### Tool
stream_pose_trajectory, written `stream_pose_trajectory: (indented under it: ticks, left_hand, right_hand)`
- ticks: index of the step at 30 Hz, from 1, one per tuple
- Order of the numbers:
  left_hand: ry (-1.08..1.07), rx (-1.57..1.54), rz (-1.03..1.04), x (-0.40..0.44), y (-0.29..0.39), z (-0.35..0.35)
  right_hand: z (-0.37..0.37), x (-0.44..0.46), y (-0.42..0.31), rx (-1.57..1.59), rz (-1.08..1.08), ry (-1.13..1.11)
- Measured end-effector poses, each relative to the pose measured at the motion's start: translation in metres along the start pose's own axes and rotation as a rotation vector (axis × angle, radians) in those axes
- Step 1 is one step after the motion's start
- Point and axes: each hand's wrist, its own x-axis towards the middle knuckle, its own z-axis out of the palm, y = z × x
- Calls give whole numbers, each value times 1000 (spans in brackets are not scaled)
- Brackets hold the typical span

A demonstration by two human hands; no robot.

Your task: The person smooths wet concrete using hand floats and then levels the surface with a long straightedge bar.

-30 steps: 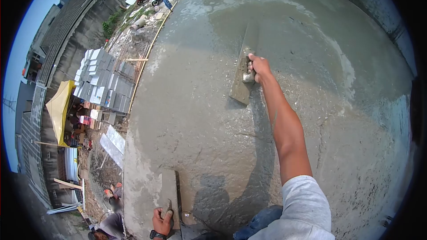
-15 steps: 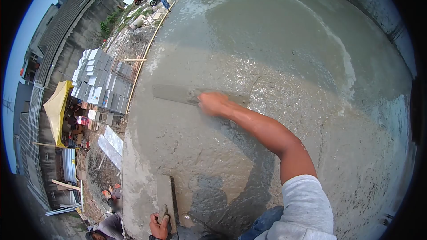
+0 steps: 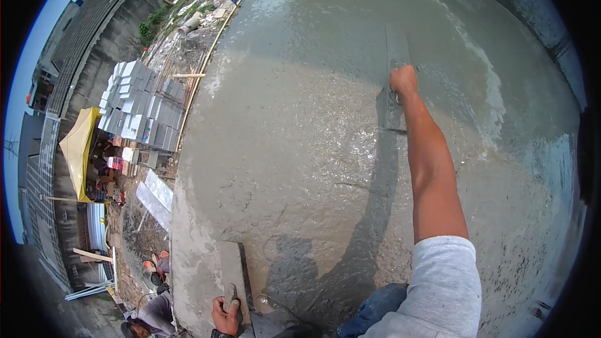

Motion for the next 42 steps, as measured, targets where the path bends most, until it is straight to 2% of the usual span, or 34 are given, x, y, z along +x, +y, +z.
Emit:
stream_pose_trajectory:
  ticks: [4,5,8,9,12,13,16,17,20,21,23,24,26,27,30,31,33,36,37,41,42]
  left_hand:
    - [-99,-47,-30,0,14,-10]
    - [-109,-7,34,5,-7,-14]
    - [-376,-68,-366,28,-34,-29]
    - [-328,10,-82,36,-23,-24]
    - [-212,165,333,71,18,-6]
    - [-346,295,196,88,23,-11]
    - [-464,80,229,130,60,12]
    - [-520,171,315,144,76,18]
    - [-516,72,550,142,167,52]
    - [-521,52,605,147,179,65]
    - [-549,132,713,167,190,86]
    - [-556,170,765,181,193,98]
    - [-698,187,401,202,195,117]
    - [-753,165,252,177,227,134]
    - [-782,111,388,190,214,178]
    - [-783,102,442,187,216,189]
    - [-746,95,706,163,239,202]
    - [-740,55,795,151,245,213]
    - [-751,48,781,153,241,214]
    - [-774,-41,661,144,246,218]
    - [-780,-65,613,138,251,215]
  right_hand:
    - [-67,-5,116,-2,133,43]
    - [-85,-20,147,-21,147,90]
    - [-144,-77,235,70,271,216]
    - [-163,-96,252,144,308,249]
    - [-233,-169,295,321,500,317]
    - [-258,-196,309,371,550,358]
    - [-328,-275,350,478,685,519]
    - [-348,-302,371,474,733,573]
    - [-392,-400,481,221,819,796]
    - [-403,-441,523,71,844,865]
    - [-427,-531,573,-113,1028,875]
    - [-430,-566,572,-203,1116,868]
    - [-429,-639,550,-332,1239,820]
    - [-423,-671,546,-393,1309,804]
    - [-399,-718,520,-398,1430,812]
    - [-388,-718,511,-368,1458,821]
    - [-370,-691,513,-380,1520,772]
    - [-364,-680,513,-299,1486,668]
    - [-364,-672,512,-255,1443,631]
    - [-326,-636,473,-126,1380,821]
    - [-310,-635,474,-185,1313,870]
